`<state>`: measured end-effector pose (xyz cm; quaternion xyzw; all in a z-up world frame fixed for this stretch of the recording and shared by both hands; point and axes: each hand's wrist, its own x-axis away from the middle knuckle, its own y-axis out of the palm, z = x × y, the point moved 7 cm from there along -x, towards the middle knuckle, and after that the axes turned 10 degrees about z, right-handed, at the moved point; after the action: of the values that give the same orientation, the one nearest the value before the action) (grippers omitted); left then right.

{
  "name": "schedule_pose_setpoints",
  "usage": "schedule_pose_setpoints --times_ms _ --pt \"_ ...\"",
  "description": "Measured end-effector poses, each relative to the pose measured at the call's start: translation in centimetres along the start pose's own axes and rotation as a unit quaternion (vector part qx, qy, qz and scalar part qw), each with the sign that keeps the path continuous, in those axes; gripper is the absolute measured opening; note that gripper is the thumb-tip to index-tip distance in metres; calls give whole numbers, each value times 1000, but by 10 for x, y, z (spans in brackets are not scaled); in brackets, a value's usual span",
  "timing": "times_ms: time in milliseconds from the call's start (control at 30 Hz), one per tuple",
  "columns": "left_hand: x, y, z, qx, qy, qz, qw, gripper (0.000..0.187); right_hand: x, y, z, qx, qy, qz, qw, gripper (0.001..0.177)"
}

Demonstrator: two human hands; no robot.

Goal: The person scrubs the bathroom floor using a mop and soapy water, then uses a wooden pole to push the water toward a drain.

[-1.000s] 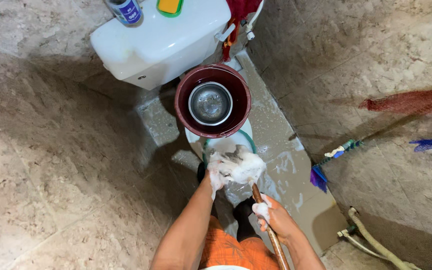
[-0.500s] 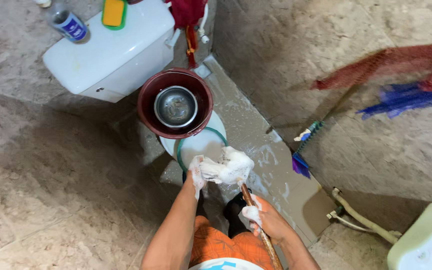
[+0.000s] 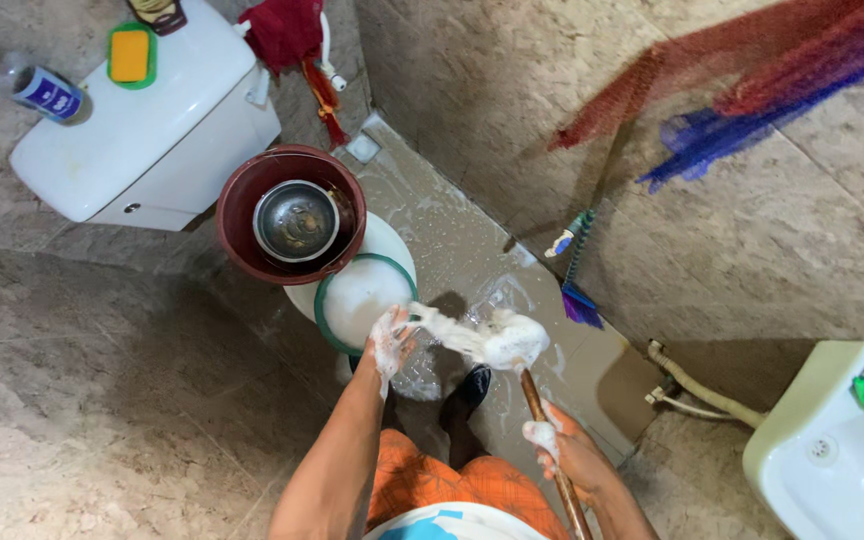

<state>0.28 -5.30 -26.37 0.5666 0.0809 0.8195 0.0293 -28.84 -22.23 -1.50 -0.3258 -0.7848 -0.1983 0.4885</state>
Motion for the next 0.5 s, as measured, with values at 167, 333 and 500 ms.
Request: schedule_pose_setpoints --times_ms 167,333,500 --pt "31 34 -10 -111 6 26 993 53 -62 -49 16 -2 -52 29 998 44" --pt "84 68 -24 -197 23 31 980 50 -132 -97 3 -48 -68 44 996 27" --pt "89 74 -57 -254 45 1 966 43 -174 -139 38 -87 -14 22 996 15"
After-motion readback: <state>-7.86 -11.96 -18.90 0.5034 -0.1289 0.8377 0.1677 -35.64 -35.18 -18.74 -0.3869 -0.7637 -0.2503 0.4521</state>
